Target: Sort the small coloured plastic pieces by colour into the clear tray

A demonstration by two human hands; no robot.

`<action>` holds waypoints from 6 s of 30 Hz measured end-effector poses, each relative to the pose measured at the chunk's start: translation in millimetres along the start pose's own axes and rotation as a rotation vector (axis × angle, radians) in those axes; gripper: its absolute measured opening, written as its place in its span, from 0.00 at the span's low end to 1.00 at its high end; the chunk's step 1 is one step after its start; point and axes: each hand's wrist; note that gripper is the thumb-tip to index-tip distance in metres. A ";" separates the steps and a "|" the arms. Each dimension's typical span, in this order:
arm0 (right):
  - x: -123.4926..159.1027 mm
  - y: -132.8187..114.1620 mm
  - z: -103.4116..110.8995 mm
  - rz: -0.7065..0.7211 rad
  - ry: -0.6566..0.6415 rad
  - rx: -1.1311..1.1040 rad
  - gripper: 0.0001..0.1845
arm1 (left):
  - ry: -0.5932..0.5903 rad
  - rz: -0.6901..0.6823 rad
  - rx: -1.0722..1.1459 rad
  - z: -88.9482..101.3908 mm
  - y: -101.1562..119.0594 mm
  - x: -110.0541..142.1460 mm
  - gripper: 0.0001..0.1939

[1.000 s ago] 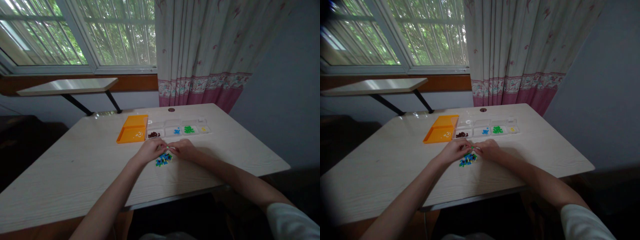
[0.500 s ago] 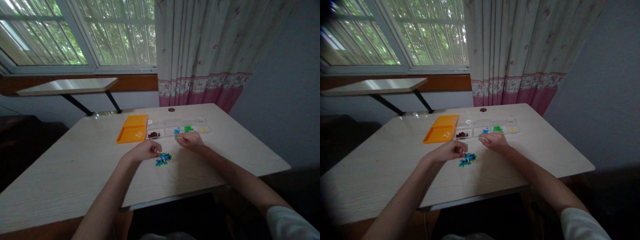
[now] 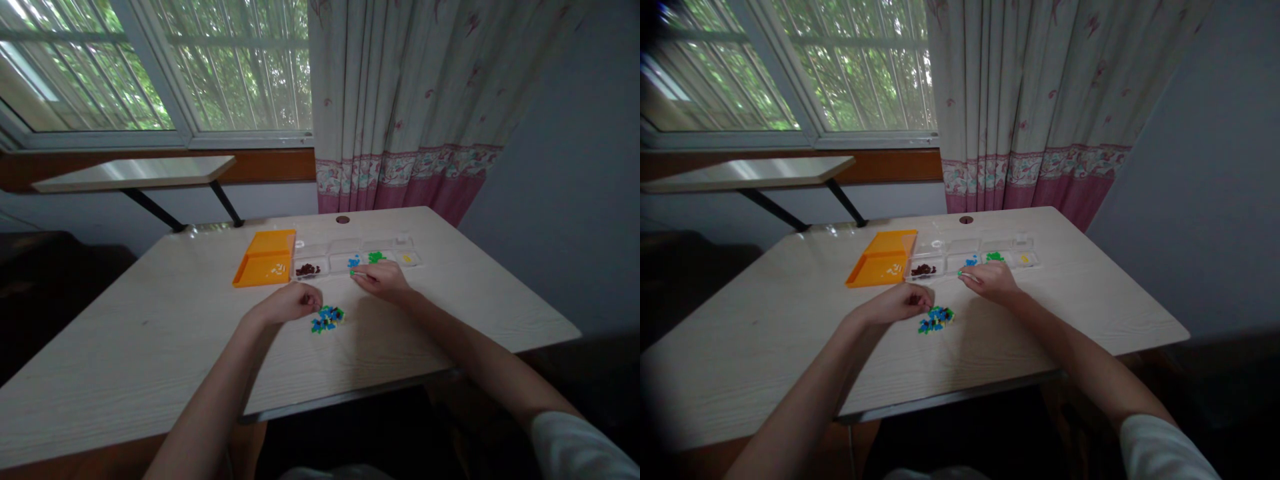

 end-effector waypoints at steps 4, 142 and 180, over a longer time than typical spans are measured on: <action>-2.8 16.2 6.4 -0.211 -0.161 0.058 0.15 | 0.086 -0.014 -0.067 1.5 4.3 0.0 0.08; -8.3 32.8 21.6 -0.345 -0.169 0.069 0.14 | 0.060 0.011 -0.131 0.2 0.4 -0.1 0.08; 16.1 -26.9 -20.8 -0.020 -0.293 -0.212 0.10 | 0.334 -0.043 -0.016 -13.6 17.3 -14.8 0.07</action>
Point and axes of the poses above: each hand's wrist, its own x-axis away from the middle knuckle, its own z-axis out of the back of the hand, y = z × x, and after that the axes turned 5 degrees about -z, right-handed
